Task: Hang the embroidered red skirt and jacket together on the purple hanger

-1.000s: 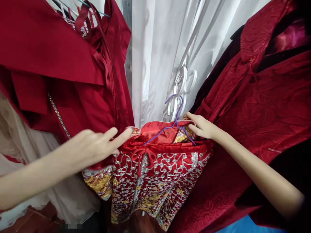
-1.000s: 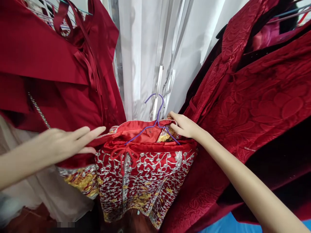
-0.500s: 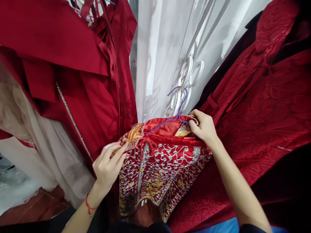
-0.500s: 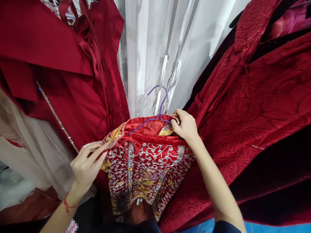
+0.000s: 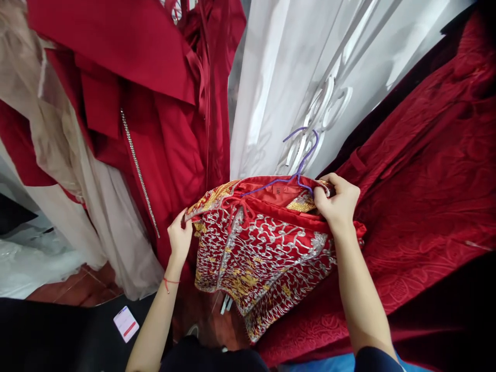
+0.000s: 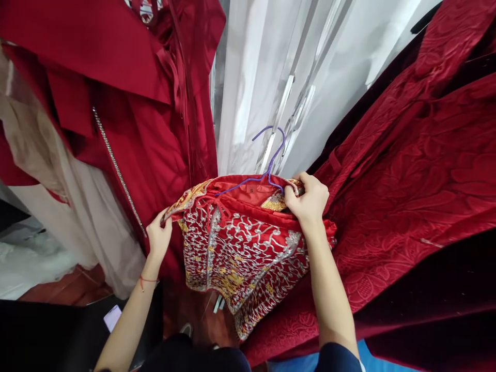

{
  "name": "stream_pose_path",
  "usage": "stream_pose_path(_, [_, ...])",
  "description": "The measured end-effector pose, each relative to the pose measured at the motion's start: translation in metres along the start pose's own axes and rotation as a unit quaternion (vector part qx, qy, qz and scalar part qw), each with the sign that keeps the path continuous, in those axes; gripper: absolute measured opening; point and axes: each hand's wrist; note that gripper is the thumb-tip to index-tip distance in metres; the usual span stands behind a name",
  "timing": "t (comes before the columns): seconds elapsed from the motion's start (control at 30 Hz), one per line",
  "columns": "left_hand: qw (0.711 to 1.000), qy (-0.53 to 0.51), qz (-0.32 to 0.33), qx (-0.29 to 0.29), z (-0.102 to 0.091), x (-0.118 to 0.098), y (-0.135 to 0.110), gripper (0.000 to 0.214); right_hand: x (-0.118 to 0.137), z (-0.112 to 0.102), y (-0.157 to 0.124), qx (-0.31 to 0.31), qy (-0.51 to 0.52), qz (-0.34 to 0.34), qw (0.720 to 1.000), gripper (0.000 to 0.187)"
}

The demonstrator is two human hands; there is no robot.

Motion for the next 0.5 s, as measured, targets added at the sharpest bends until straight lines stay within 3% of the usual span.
stream_pose_path(0.13, [0.998,0.046,-0.029,-0.013,-0.029,0.013,0.017,0.037,0.000,0.000,0.002,0.005,-0.006,0.004,1.000,0.007])
stream_pose_path(0.23, [0.996,0.066,0.049,-0.044,-0.060,0.018,0.041,0.041,-0.001,0.001,0.003,0.004,-0.003,0.008,1.000,0.009])
stream_pose_path(0.37, [0.974,0.147,0.169,0.044,-0.096,0.021,0.074,0.040,0.001,0.003,0.003,0.005,0.008,0.010,1.000,0.010])
stream_pose_path(0.43, [0.964,0.198,0.165,0.063,-0.105,0.022,0.086,0.038,0.003,0.004,0.002,0.006,0.005,0.009,1.000,0.009])
stream_pose_path(0.5, [0.961,0.247,0.118,0.048,-0.110,0.025,0.094,0.035,0.005,0.004,0.001,0.007,-0.002,0.009,1.000,0.009])
Point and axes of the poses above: each hand's wrist, its own y-axis towards the middle knuckle, its own z-axis out of the palm, x = y × z, and after that the axes turned 15 degrees about -z, right-handed
